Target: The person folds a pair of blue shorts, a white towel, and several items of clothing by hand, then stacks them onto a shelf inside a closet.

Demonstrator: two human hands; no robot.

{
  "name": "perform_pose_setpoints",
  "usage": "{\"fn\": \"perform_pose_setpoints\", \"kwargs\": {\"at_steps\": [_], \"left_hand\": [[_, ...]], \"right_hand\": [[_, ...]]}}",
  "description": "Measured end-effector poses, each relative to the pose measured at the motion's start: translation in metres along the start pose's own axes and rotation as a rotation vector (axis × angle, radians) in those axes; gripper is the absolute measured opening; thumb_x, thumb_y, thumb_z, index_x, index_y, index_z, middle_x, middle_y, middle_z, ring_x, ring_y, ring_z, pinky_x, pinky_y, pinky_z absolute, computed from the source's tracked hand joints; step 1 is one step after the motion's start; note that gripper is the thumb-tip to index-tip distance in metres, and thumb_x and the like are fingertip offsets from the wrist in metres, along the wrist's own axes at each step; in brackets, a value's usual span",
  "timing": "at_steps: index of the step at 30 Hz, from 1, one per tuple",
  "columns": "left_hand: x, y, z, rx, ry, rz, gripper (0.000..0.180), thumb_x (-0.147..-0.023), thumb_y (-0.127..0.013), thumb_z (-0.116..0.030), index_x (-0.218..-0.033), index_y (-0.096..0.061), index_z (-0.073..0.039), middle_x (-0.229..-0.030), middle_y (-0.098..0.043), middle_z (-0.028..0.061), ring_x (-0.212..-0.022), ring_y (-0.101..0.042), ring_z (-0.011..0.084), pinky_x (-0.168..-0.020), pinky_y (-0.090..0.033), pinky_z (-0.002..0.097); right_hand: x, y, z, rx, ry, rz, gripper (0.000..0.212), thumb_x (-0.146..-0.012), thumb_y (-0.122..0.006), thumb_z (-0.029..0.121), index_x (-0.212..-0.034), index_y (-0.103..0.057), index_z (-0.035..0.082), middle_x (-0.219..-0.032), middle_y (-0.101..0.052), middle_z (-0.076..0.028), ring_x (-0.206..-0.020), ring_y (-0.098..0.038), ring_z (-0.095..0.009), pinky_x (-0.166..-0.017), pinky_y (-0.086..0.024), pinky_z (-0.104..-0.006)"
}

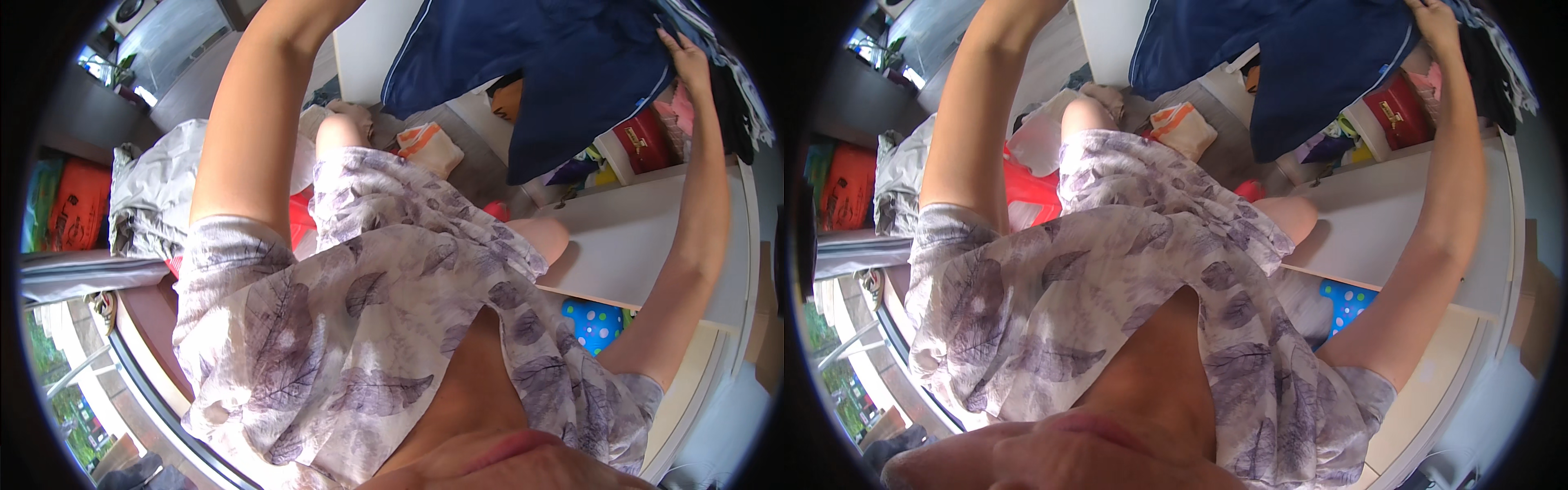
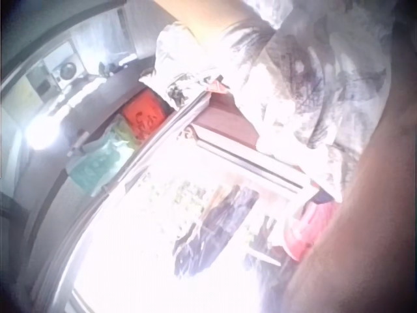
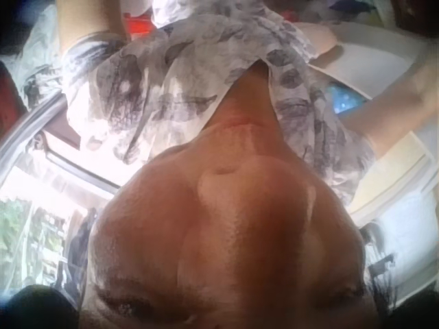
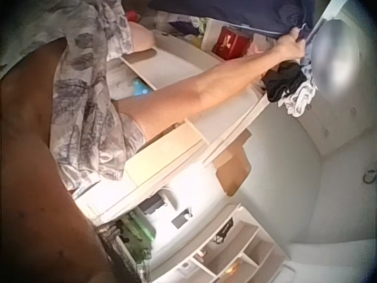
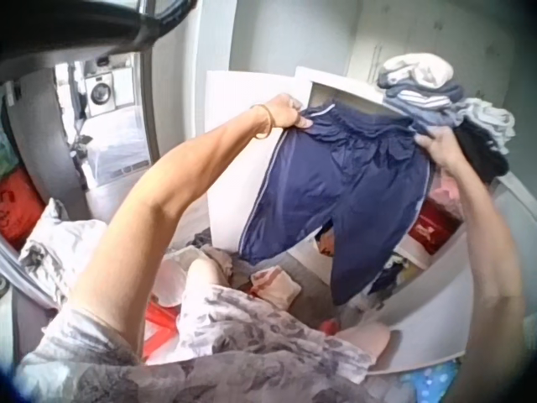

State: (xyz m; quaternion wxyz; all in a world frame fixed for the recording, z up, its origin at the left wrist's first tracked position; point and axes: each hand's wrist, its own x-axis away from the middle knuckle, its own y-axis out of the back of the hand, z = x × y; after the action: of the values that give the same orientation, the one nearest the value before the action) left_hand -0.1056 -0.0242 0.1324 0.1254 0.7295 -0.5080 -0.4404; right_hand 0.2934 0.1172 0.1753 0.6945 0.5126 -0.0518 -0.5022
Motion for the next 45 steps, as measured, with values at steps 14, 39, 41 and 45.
{"fn": "perform_pose_setpoints", "kwargs": {"at_steps": [14, 39, 41, 45], "left_hand": [[0.023, -0.022, -0.012, 0.348, -0.019, 0.165, 0.019, -0.072, -0.061, 0.002, -0.091, -0.065, -0.002, -0.083, -0.062, 0.0044, -0.081, -0.055, 0.0162, -0.075, -0.043, 0.028], [0.233, -0.119, -0.147, 0.477, -0.243, 0.492, 0.067, -0.08, -0.052, 0.0, -0.14, -0.027, -0.014, -0.125, -0.049, 0.0193, -0.107, -0.055, 0.0332, -0.085, -0.046, 0.0348], [0.237, -0.126, -0.142, 0.577, -0.203, 0.356, 0.074, -0.074, -0.052, 0.008, -0.14, -0.026, -0.016, -0.132, -0.043, 0.0163, -0.111, -0.052, 0.0326, -0.087, -0.045, 0.0356], [0.229, -0.121, -0.107, 0.729, -0.328, 0.277, 0.079, -0.07, -0.05, 0.011, -0.141, -0.024, -0.011, -0.142, -0.033, 0.0089, -0.128, -0.035, 0.0201, -0.102, -0.029, 0.0279]], "right_hand": [[0.027, -0.012, 0.006, -0.066, -0.005, 0.103, 0.022, -0.085, -0.063, 0.022, -0.09, -0.065, 0.001, -0.072, -0.062, 0.003, -0.06, -0.054, -0.005, -0.057, -0.045, -0.02], [0.086, -0.057, 0.016, -0.587, 0.282, 0.123, 0.009, -0.074, -0.058, 0.004, -0.073, -0.062, -0.004, -0.085, -0.065, -0.011, -0.084, -0.06, -0.02, -0.081, -0.045, -0.0275], [0.093, -0.052, 0.019, -0.603, 0.118, 0.108, 0.012, -0.074, -0.051, 0.005, -0.074, -0.058, -0.004, -0.081, -0.061, -0.012, -0.08, -0.058, -0.02, -0.075, -0.045, -0.0264], [0.092, -0.041, 0.005, -0.439, 0.175, 0.148, 0.019, -0.074, -0.044, 0.006, -0.072, -0.058, -0.006, -0.078, -0.059, -0.008, -0.073, -0.055, -0.013, -0.068, -0.042, -0.0223]]}}
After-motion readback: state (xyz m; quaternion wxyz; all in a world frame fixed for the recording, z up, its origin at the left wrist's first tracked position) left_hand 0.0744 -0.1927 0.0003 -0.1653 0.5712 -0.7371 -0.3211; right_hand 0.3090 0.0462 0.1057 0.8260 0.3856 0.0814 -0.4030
